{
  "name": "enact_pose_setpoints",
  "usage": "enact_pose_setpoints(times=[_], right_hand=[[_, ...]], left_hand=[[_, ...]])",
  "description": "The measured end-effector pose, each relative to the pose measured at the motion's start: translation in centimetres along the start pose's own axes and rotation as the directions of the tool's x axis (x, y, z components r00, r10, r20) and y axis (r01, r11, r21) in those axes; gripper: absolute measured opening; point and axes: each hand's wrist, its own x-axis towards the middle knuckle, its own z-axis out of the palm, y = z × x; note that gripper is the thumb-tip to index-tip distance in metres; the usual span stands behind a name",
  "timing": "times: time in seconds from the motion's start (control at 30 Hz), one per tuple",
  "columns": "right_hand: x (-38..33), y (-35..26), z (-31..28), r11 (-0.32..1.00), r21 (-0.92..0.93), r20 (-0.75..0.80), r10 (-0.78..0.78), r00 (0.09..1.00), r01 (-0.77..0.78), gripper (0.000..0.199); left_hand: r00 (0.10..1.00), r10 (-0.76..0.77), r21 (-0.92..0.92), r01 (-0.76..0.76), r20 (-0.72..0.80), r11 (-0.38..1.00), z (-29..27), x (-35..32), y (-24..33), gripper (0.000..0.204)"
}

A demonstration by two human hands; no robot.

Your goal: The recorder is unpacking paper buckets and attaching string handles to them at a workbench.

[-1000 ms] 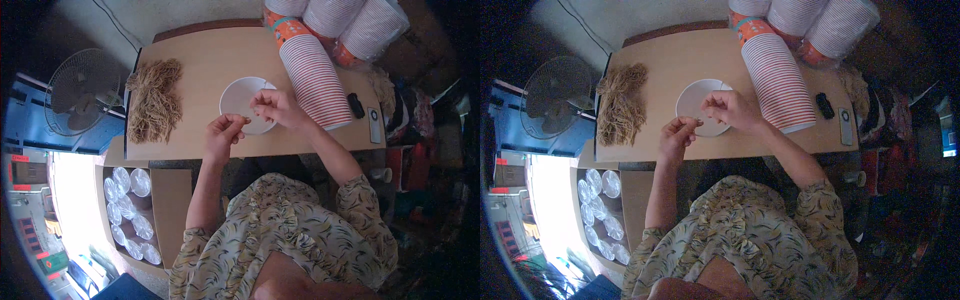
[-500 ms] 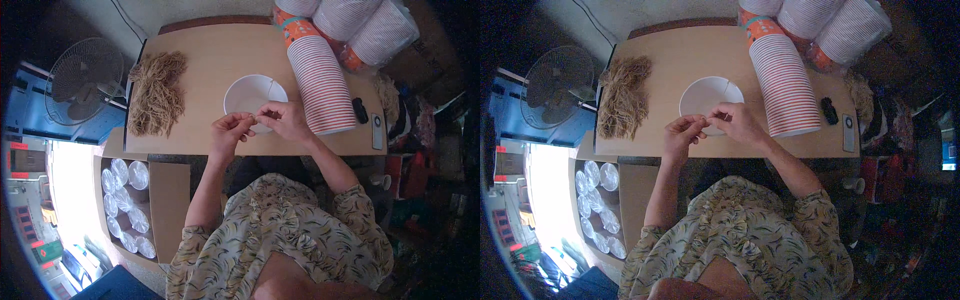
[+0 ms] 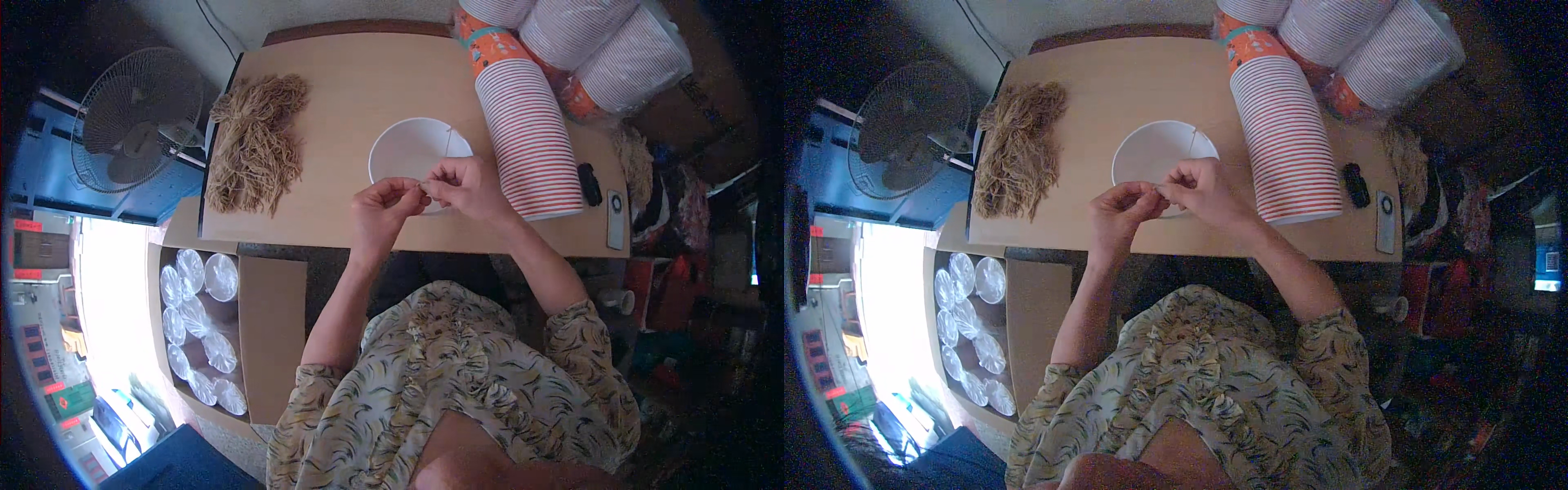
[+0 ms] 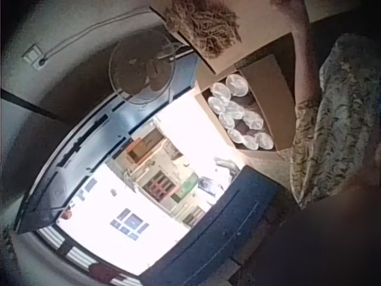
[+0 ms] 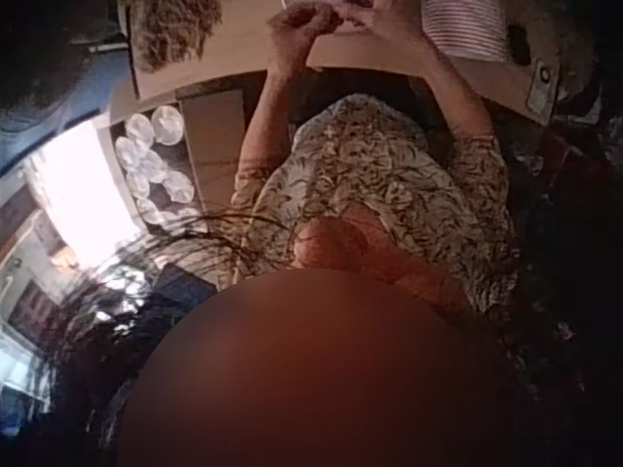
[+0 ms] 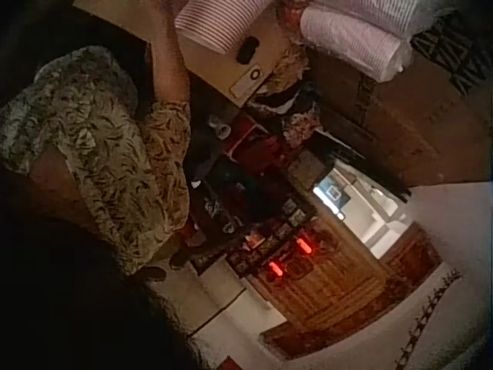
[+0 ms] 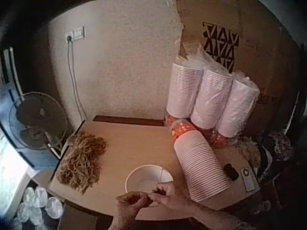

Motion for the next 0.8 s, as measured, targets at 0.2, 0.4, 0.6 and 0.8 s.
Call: enact_pose_setpoints(times=[0.2, 0.4, 0.6, 0.8], right_hand=[[0.6, 0.6, -0.6, 0.990, 0.083, 0.006, 0.111, 0.994, -0.111, 0.015], [0.7, 0.2, -0.5, 0.974, 0.191, 0.036, 0.119, 0.992, -0.124, 0.018], [0.7, -0.1, -0.4, 0.983, 0.137, 0.018, 0.125, 0.992, -0.126, 0.020], [0.7, 0.2, -0.4, 0.980, 0.149, 0.010, 0.134, 0.991, -0.134, 0.018]], left_hand=[[1.000, 0.021, -0.016, -0.021, 0.001, 1.000, 0.1, 0.0, -0.2, 0.017], [1.000, 0.004, -0.014, -0.005, -0.016, 1.000, 0.4, -0.1, 0.0, 0.018], [0.999, 0.008, 0.000, -0.008, -0.045, 1.000, 0.4, -0.1, 0.0, 0.015], [1.000, 0.011, -0.064, -0.012, -0.013, 0.998, 0.1, 0.1, -0.3, 0.013]])
